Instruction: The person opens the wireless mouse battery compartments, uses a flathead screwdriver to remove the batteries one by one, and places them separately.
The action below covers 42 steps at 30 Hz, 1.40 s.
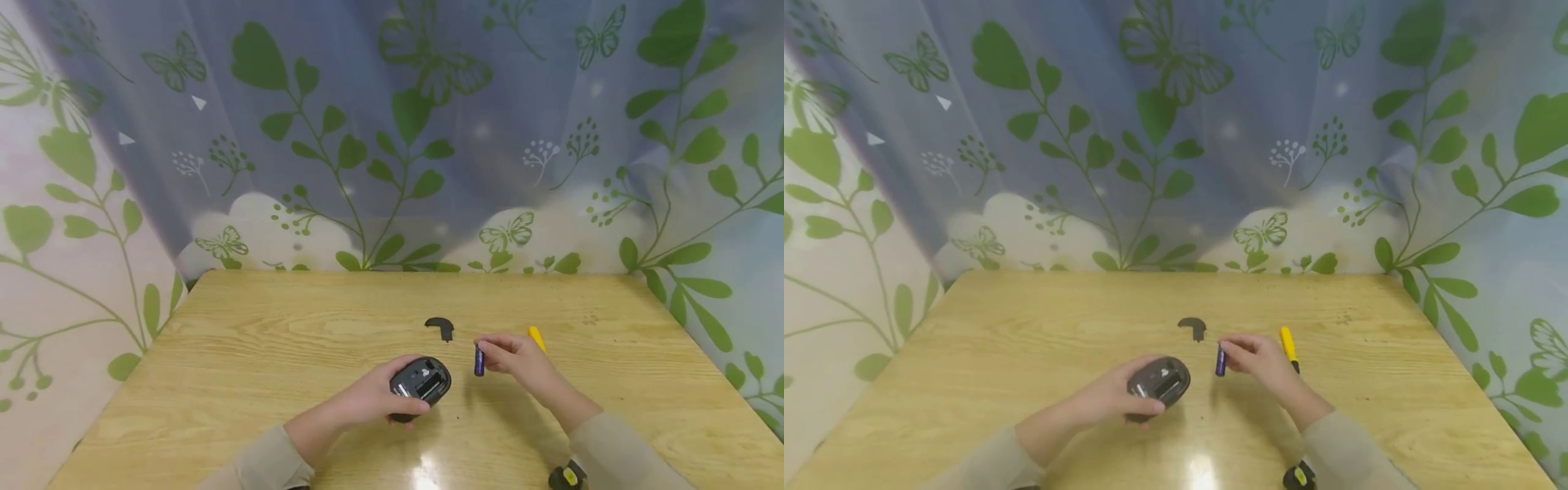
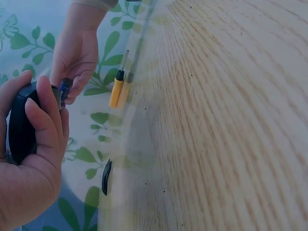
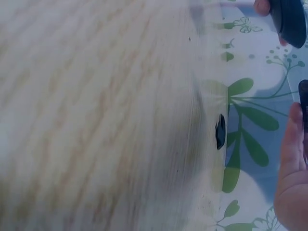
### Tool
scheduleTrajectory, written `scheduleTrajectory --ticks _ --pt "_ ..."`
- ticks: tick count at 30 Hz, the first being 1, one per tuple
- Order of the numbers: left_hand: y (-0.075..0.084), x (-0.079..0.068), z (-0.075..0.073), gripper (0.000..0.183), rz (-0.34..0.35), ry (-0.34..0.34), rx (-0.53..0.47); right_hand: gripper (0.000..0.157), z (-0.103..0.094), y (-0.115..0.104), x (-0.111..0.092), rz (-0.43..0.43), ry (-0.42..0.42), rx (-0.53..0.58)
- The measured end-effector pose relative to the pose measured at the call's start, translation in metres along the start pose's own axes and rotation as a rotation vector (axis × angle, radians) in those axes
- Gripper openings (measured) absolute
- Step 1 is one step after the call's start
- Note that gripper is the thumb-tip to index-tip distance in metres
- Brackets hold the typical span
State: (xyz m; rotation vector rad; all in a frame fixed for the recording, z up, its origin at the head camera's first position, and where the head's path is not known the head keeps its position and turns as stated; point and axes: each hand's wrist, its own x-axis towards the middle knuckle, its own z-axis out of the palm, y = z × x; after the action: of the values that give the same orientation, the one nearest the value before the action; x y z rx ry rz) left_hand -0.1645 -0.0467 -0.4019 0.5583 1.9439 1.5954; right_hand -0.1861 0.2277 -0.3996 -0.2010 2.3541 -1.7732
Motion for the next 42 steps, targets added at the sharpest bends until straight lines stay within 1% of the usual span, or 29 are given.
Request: scheduleTrajectory --ticks 7,10,13,20,28,33,42 --pt "0.003 0.0 -0.001 0.073 -0.002 0.022 0.002 0.048 -0.004 0.002 0.006 0.019 -0.009 -0.038" --pt "0.004 -0.001 -0.001 0.071 0.0 0.021 0.003 0.046 -0.005 0.003 0.008 0.005 -0.019 -0.058" --pt "0.005 -0.001 -0.002 0.07 0.0 0.011 -0.009 0.043 -0.005 0.002 0.01 0.009 -0.023 -0.083" --pt "0.006 -0.002 -0.001 0.07 -0.002 0.008 -0.019 0.041 -0.004 0.003 0.019 0.064 -0.035 -0.15" --pt "0.003 -0.002 -0.004 0.07 -0.004 0.021 -0.002 0.034 -0.003 0.003 0.026 0.085 -0.066 -0.2" --pt "0.001 -0.003 -0.005 0.07 0.003 0.012 0.003 0.031 -0.003 0.004 0.029 0.119 -0.044 -0.224" --pt "0.003 -0.004 -0.001 0.069 0.014 0.004 0.002 0.031 -0.006 0.006 0.033 0.112 -0.055 -0.268"
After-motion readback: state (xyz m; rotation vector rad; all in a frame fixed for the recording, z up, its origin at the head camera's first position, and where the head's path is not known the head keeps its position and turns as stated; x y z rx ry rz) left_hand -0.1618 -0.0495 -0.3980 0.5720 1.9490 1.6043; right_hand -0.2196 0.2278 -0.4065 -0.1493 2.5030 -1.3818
